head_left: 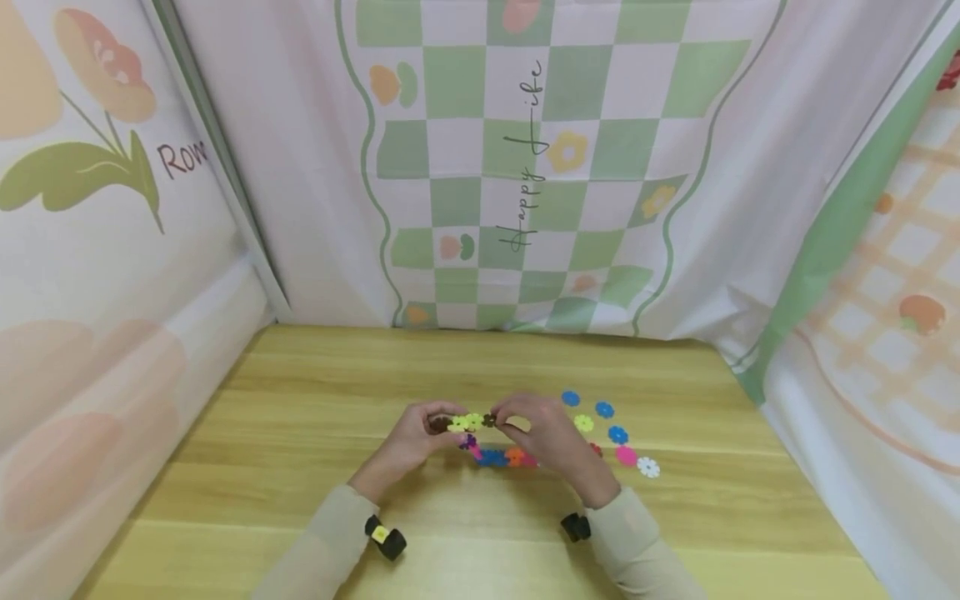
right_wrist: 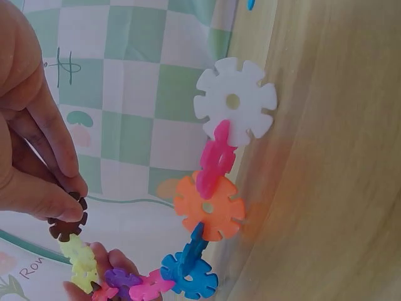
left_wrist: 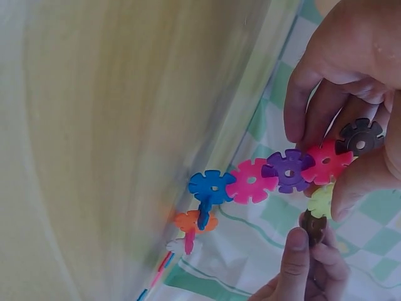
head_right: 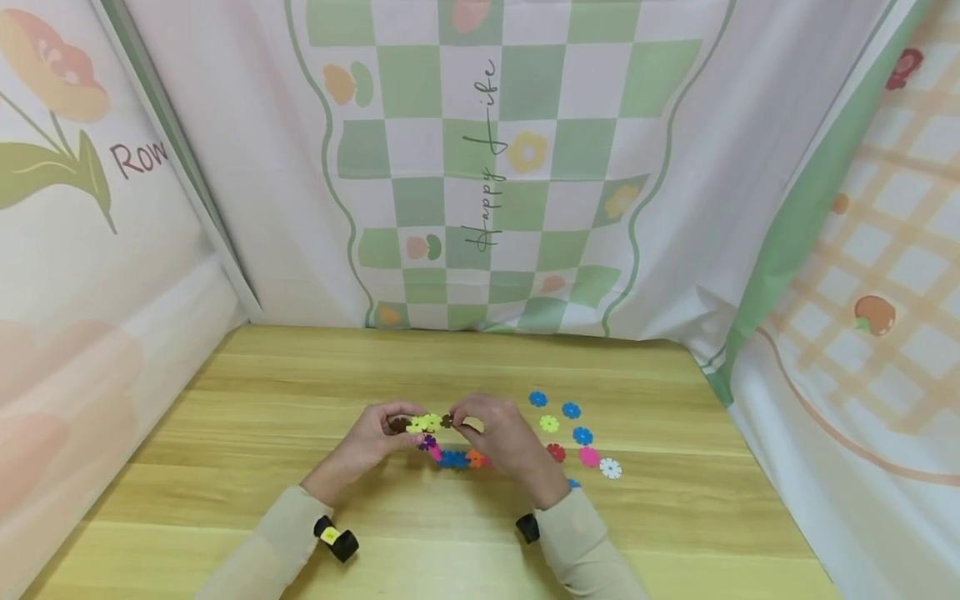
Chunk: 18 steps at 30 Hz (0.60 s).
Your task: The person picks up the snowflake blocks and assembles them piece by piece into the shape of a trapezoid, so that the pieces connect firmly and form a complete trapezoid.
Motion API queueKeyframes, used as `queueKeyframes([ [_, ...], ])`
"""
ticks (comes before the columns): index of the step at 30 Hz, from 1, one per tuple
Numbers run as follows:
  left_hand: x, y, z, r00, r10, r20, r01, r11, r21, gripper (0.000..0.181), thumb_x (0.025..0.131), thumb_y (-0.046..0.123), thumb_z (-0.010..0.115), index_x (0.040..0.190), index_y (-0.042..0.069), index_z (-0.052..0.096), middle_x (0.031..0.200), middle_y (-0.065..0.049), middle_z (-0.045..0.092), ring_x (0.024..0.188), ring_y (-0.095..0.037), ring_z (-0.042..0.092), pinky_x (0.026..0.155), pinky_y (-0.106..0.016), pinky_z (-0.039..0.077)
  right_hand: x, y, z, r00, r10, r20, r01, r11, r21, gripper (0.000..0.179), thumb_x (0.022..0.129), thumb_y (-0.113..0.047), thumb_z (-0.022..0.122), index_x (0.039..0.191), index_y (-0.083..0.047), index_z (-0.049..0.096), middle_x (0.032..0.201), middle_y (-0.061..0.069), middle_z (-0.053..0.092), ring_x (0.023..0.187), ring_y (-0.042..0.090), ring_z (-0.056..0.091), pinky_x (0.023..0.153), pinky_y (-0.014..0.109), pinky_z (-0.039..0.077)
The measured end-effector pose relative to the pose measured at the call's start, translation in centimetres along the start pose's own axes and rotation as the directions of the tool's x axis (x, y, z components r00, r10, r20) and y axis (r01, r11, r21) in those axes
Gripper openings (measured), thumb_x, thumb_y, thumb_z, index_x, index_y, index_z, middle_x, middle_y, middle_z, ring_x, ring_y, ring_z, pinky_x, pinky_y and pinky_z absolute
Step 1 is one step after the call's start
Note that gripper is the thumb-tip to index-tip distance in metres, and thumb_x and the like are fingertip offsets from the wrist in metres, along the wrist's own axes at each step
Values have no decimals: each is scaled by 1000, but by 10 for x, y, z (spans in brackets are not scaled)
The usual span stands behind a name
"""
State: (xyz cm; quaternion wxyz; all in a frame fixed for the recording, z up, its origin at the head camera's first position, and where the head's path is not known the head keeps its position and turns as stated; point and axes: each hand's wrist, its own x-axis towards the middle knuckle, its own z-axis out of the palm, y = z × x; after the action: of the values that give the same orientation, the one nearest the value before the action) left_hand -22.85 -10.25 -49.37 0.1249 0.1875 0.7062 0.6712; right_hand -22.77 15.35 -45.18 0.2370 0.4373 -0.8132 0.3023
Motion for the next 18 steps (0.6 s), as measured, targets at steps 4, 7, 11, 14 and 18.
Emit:
queueKeyframes([
  [4, 0, -1, 3, 1000, -2, -12, 3, 1000, 28, 37, 93, 4, 78, 128, -3, 68, 118, -19, 71, 95, -12, 70, 87, -26, 62, 0, 0, 2, 1000, -27, -5, 27, 1000, 3, 24, 76, 11, 88, 86, -6, 74, 98, 8, 81, 90, 21, 79, 80, 28, 65],
  [7, 0, -2, 5, 1000, -8, -13, 9, 1000, 30, 36, 93, 2, 77, 127, -4, 68, 118, -19, 72, 95, -13, 70, 86, -24, 62, 1, -1, 2, 999, -39, -6, 38, 999, -14, 23, 76, 11, 88, 86, -6, 75, 97, 8, 81, 88, 21, 79, 78, 25, 65],
  [11, 0, -3, 6, 1000, -21, -20, 21, 1000, 14, 36, 94, 2, 76, 128, -5, 67, 116, -17, 72, 94, -13, 69, 84, -23, 62, 2, -3, 5, 997, -75, -11, 74, 995, -72, 24, 74, 10, 90, 84, -5, 75, 93, 7, 81, 86, 20, 79, 76, 24, 64],
  [14, -1, -3, 5, 999, -24, -27, 24, 1000, 12, 36, 94, 2, 76, 128, -5, 67, 115, -16, 71, 92, -13, 68, 84, -23, 62, 3, -4, 7, 994, -108, -20, 105, 989, -104, 25, 71, 11, 91, 83, -5, 75, 91, 7, 81, 83, 20, 79, 74, 23, 64],
  [18, -1, -1, 5, 999, -29, -31, 30, 999, 22, 36, 94, 3, 76, 129, -4, 67, 115, -15, 71, 93, -13, 68, 84, -24, 62, 2, -4, 10, 994, -107, -20, 104, 988, -117, 27, 70, 12, 91, 82, -5, 74, 90, 7, 81, 82, 19, 79, 73, 24, 64],
])
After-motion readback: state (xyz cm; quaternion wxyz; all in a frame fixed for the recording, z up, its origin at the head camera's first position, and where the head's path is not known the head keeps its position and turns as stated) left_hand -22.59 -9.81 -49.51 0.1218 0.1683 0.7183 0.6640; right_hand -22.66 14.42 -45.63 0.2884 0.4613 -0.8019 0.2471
